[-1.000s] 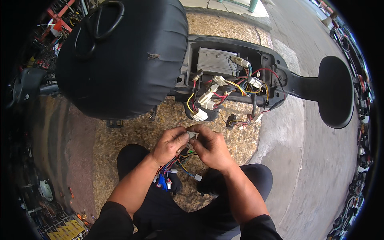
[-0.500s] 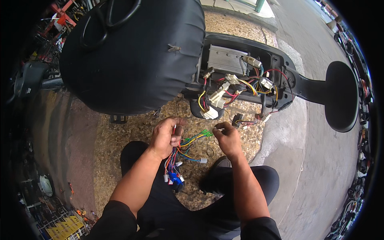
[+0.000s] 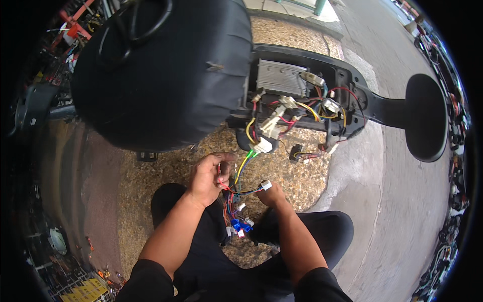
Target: The person kneels beside a scooter with the seat removed and works on the exposed wiring harness. They connect and disconnect several multi-pin connectors, strip wire ends, and twist wires together by hand. The person then stands and retrieves a tool from a nearby tool cart.
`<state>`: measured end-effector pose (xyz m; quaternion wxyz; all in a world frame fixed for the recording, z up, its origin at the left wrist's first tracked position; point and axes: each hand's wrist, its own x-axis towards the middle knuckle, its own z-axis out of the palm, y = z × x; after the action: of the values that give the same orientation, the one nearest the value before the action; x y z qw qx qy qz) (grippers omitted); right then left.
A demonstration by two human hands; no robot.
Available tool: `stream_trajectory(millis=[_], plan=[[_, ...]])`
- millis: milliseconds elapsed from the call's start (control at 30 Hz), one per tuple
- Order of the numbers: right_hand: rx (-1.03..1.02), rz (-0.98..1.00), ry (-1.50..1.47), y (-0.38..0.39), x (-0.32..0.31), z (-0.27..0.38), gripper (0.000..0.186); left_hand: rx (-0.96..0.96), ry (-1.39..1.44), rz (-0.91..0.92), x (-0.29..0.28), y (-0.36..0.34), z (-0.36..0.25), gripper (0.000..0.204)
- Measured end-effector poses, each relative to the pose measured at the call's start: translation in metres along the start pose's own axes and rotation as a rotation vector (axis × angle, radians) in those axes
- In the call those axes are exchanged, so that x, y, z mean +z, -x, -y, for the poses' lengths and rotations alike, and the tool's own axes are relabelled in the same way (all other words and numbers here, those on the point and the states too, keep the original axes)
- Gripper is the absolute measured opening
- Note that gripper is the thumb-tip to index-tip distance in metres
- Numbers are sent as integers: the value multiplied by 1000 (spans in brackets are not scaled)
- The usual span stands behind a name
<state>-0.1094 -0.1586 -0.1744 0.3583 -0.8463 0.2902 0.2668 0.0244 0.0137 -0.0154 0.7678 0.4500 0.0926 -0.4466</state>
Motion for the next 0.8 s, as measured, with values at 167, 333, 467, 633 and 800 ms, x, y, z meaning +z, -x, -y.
stream_trajectory(millis=[167, 333, 467, 633, 800], plan=[[-28, -92, -209, -31, 8, -20, 33, 31, -95, -22, 7, -1, 5, 31], [307, -334, -464, -59, -30, -37, 35, 34, -123, -135, 17, -3, 12, 24], [306, -650, -489, -103, -26, -78, 45, -40, -182, -134, 24, -6, 22, 26], [-57, -888, -624, -194, 23, -181, 50, -140, -184, -98, 31, -15, 32, 22], [172, -699, -488, -218, 7, -220, 61, -206, -239, -95, 39, -25, 39, 22]])
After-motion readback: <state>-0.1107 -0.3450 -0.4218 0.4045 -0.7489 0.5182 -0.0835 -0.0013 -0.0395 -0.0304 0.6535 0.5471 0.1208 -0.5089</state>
